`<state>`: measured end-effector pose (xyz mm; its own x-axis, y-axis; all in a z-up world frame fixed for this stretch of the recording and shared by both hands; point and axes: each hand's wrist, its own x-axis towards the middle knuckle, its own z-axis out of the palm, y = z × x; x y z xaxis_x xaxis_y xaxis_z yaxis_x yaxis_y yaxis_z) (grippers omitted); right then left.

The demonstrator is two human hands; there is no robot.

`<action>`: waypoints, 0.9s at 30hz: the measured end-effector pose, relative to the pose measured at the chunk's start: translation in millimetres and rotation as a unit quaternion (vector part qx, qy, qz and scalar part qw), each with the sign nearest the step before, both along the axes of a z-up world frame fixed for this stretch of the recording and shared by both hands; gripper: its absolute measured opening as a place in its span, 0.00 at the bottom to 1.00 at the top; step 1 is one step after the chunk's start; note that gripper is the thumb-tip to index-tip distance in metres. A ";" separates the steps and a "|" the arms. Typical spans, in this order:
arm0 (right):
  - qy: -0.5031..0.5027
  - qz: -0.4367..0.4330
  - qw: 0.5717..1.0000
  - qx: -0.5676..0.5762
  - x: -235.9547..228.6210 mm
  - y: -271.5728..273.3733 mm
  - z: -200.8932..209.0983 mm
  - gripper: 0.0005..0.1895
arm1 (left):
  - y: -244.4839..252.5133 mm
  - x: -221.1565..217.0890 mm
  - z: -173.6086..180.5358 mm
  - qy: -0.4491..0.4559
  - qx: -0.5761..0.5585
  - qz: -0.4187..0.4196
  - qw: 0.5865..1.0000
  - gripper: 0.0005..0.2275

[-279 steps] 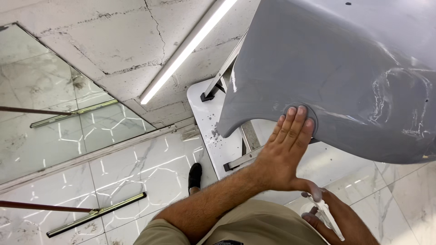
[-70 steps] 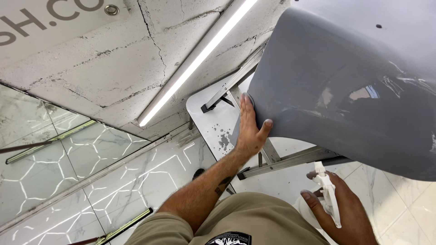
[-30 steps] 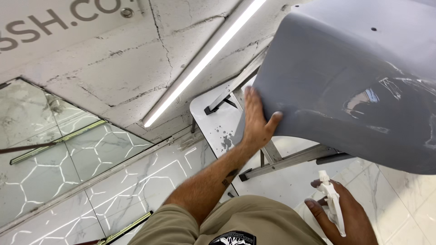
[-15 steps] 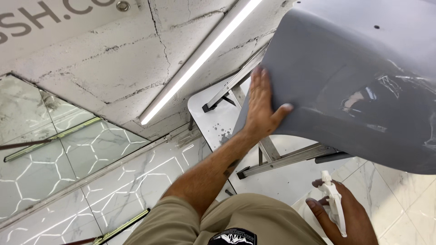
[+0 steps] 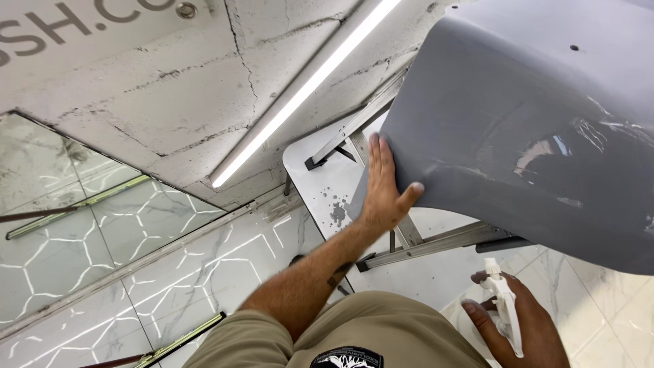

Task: The person rubs their hand across the surface of a grey car bumper, sprays it with liquid from a bottle, and continues to rub the surface by hand while it is wet.

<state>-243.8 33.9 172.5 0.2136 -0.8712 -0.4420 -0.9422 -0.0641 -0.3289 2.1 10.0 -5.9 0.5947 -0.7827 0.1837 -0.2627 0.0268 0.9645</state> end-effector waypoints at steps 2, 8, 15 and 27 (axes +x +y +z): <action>-0.002 -0.013 1.000 -0.008 0.1 0.1 1.6 0.23 | 4.2 -4.9 -3.4 0.041 0.034 -0.012 0.999 0.64; -0.022 0.012 1.000 0.002 -4.1 -0.4 7.4 0.25 | -19.6 14.0 -29.4 0.056 0.027 0.035 0.997 0.59; -0.003 -0.017 1.000 -0.004 -11.8 -1.6 2.2 0.25 | 22.7 -26.2 -52.4 0.054 0.081 -0.013 0.995 0.62; -0.010 -0.025 1.000 -0.002 -16.9 5.0 7.9 0.26 | -35.0 -5.8 29.4 -0.081 -0.062 0.017 0.995 0.57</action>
